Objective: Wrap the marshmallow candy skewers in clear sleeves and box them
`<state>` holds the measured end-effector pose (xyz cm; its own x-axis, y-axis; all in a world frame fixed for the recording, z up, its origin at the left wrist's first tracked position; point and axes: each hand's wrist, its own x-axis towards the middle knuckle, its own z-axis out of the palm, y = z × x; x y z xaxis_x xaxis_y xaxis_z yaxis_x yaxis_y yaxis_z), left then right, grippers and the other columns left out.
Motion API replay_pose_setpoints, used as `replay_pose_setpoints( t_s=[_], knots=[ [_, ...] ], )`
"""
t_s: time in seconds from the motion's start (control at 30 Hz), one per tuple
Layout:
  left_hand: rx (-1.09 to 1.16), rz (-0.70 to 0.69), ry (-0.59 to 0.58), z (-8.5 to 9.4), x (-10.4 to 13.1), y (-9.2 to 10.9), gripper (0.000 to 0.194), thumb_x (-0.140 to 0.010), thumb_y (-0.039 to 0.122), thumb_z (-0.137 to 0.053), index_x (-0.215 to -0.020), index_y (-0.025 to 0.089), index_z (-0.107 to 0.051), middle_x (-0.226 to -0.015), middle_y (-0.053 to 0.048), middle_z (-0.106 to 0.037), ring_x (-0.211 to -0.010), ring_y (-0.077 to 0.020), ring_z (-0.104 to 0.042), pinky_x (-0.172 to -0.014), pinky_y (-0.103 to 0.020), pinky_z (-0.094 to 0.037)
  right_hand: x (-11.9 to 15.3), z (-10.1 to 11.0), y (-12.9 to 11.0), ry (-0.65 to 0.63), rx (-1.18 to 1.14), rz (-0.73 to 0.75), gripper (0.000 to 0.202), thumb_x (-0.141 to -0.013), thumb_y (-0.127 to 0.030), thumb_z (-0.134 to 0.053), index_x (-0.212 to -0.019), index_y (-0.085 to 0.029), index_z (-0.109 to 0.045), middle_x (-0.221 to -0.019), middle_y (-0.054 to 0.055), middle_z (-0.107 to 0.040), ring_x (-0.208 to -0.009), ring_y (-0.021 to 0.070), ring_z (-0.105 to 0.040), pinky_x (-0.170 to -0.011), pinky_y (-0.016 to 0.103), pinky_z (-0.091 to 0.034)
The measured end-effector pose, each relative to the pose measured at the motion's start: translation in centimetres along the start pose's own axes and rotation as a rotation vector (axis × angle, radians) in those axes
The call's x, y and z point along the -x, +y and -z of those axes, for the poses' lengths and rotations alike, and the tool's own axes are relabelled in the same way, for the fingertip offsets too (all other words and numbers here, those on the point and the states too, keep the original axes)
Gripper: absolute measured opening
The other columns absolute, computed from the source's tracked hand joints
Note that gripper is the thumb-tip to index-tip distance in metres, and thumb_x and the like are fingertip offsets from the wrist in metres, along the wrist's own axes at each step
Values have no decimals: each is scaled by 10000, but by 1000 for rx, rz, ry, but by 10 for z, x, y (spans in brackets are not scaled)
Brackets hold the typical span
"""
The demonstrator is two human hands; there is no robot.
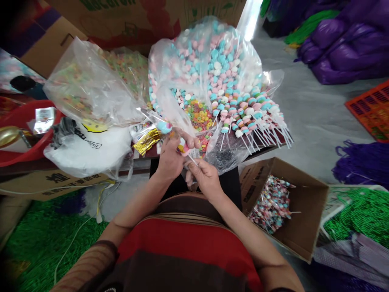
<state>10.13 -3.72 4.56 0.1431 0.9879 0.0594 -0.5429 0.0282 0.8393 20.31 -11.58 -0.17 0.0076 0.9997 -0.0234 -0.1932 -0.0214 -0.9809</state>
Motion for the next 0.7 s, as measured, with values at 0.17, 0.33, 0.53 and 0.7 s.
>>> replay_pose_setpoints(
  t_s=[0.17, 0.33, 0.53, 0.7],
  knots=[
    [-30, 156, -128, 18, 2, 6, 516, -689, 621, -842, -988, 249, -643, -887, -33, -742, -938, -227, -728, -740, -318, -572, -5, 3, 3, 29, -100, 5, 314, -934, -555, -662, -964, -243, -646, -471, -114, -521, -417, 96, -477, -599, 275, -528],
    [29, 67, -101, 24, -7, 30, 715, -638, 750, -804, -1142, 262, -663, -1045, -70, -764, -1176, -285, -700, -926, -403, -567, -7, 12, 3, 65, -23, 17, 365, -917, -566, -675, -800, -220, -671, -487, -75, -544, -450, 101, -493, -554, 254, -465],
    [119, 30, 39, 5, 1, 11, 319, -810, 446, -800, -767, 222, -577, -550, 91, -499, -619, -108, -653, -805, -302, -563, -3, 9, 6, 144, 208, 84, 413, -913, -604, -659, -789, -213, -715, -511, -57, -521, -442, 94, -424, -470, 251, -368],
    [120, 155, 33, -4, 6, -1, 422, -798, 450, -804, -675, 224, -470, -532, 91, -459, -517, -92, -548, -690, -306, -540, -6, 2, 7, 12, -75, -87, 408, -931, -618, -628, -838, -221, -654, -425, -114, -436, -376, 81, -380, -511, 254, -459]
  ],
)
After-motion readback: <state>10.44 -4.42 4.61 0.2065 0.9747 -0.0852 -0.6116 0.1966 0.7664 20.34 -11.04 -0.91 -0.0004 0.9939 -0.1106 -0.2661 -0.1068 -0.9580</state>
